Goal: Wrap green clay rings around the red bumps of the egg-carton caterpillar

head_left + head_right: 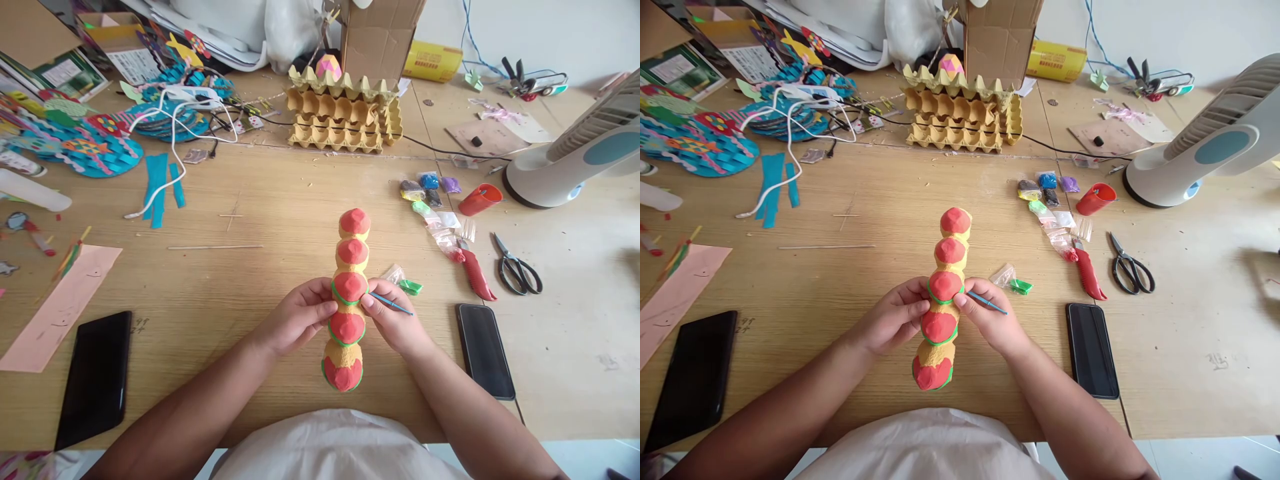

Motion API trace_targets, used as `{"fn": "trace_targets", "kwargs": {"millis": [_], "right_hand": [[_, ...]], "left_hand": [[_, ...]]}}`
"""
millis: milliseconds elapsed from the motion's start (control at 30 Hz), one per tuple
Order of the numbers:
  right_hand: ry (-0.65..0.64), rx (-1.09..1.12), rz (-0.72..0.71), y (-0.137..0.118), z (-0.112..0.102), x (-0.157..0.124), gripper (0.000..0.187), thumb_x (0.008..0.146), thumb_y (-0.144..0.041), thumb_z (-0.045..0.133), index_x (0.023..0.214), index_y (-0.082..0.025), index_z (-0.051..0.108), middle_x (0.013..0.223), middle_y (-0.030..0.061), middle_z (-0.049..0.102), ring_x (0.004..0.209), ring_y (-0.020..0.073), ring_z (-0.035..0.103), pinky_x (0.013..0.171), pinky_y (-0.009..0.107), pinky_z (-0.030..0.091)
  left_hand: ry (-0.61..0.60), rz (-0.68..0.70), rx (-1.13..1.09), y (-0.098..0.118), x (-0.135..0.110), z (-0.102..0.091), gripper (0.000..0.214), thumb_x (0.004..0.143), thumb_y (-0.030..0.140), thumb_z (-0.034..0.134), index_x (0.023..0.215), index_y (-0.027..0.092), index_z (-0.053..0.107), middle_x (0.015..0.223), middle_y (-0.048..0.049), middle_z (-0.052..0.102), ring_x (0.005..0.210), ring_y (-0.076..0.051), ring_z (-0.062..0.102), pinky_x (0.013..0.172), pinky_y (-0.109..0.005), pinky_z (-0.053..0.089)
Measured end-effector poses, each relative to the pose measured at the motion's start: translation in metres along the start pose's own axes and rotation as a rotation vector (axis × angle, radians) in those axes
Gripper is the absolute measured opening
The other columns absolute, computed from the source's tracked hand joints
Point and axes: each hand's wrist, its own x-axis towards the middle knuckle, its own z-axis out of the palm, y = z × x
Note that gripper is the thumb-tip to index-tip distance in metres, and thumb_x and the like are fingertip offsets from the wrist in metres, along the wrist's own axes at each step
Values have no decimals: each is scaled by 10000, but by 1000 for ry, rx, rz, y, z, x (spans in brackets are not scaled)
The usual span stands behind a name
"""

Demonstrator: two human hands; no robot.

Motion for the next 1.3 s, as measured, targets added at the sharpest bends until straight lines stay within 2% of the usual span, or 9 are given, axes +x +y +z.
{"fn": "trace_targets", "kwargs": {"millis": [100,200,267,333,600,733,833,1033,1300], "right_hand": [[-14,-38,-27,-2,-4,0,292,869,-502,799,911,-222,729,797,2,652,696,145,535,672,285,461],[46,-140,-103,-10,-6,0,371,977,-556,622,935,-205,732,747,16,602,662,161,474,622,308,394],[116,-160,-170,-16,-7,-1,304,1010,-491,573,985,-220,707,695,-2,546,642,167,454,611,310,367],[129,-134,-225,-22,-7,-3,179,979,-425,631,1005,-248,652,679,-27,508,606,158,444,606,305,366],[-197,-252,-181,-30,-1,-14,164,1012,-397,629,959,-256,563,754,-23,496,616,139,444,582,281,373],[-268,-263,-175,-29,-1,-12,110,1040,-346,590,1003,-249,555,795,-19,490,646,132,430,588,267,365],[-221,-271,-184,-28,-1,-9,152,1023,-380,621,996,-248,553,781,-17,519,648,137,466,586,266,385],[0,-329,-248,-33,2,-6,215,932,-373,755,836,-224,634,754,13,589,636,141,498,545,266,410],[-28,-302,-245,-32,5,-5,213,894,-377,798,819,-222,672,741,14,626,651,146,561,572,271,479]], "left_hand": [[9,-60,-36,1,0,-2,246,760,282,886,979,213,797,973,-60,746,857,-186,694,758,-299,564],[25,-68,-49,2,1,-5,233,774,286,865,987,216,802,943,-62,738,803,-187,674,722,-311,559],[48,-56,-61,2,2,-6,224,783,285,851,994,225,802,925,-56,738,784,-185,665,716,-313,553],[70,-50,-77,2,3,-7,227,779,278,852,996,235,800,918,-47,744,780,-181,668,716,-308,548],[43,-88,-85,1,3,-5,208,807,270,826,1003,211,790,989,-66,761,837,-194,701,734,-304,553],[34,-97,-80,1,2,-6,198,804,294,831,984,222,792,992,-64,758,864,-202,702,761,-326,554],[8,-100,-77,2,1,-6,198,801,323,836,975,241,790,928,-53,748,816,-204,691,734,-338,544],[-15,-108,-90,5,0,-7,193,808,318,830,984,246,799,898,-50,734,778,-194,665,722,-343,550],[-22,-119,-106,1,-2,-8,209,829,257,809,1029,200,791,999,-51,773,862,-176,700,783,-292,554]]}}
